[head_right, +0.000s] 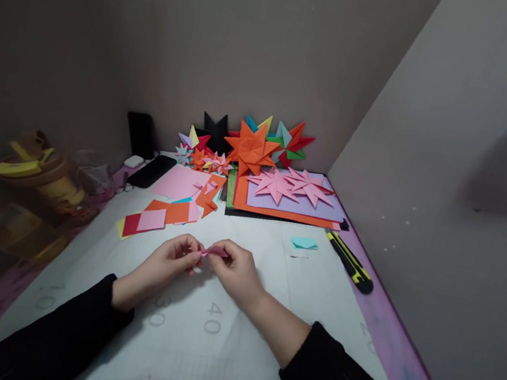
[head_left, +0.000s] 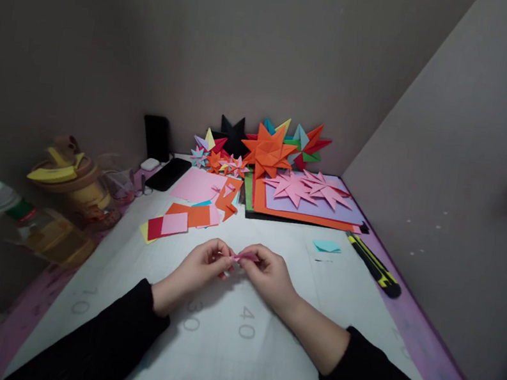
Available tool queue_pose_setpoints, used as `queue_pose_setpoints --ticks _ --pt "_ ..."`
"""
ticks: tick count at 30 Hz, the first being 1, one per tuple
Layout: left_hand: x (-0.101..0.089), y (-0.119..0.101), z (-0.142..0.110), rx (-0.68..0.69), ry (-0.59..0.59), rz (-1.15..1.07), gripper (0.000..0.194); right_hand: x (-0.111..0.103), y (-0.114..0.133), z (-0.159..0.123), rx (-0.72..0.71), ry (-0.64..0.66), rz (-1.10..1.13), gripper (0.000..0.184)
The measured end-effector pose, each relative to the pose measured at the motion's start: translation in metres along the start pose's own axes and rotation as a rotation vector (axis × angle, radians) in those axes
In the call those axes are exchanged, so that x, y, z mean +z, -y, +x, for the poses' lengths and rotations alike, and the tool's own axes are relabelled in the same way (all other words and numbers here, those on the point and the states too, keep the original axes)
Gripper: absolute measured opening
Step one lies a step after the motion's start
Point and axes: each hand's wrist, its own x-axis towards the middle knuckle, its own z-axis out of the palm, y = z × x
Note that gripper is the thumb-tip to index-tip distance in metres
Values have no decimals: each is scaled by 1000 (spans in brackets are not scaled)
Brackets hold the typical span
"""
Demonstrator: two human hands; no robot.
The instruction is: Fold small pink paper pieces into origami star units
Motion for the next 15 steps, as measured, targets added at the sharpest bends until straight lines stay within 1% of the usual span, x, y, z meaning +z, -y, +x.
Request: queue_pose_setpoints --ticks 6,9,15 --pt "-2 0 1 -52 3 -40 25 0 -1 0 22 17 43 8" --pt "-2 1 2 -66 -30 -57 26 0 -1 0 27 19 51 8" --pt "0 3 2 -38 -96 -90 26 2 -1 1 39 17 72 7"
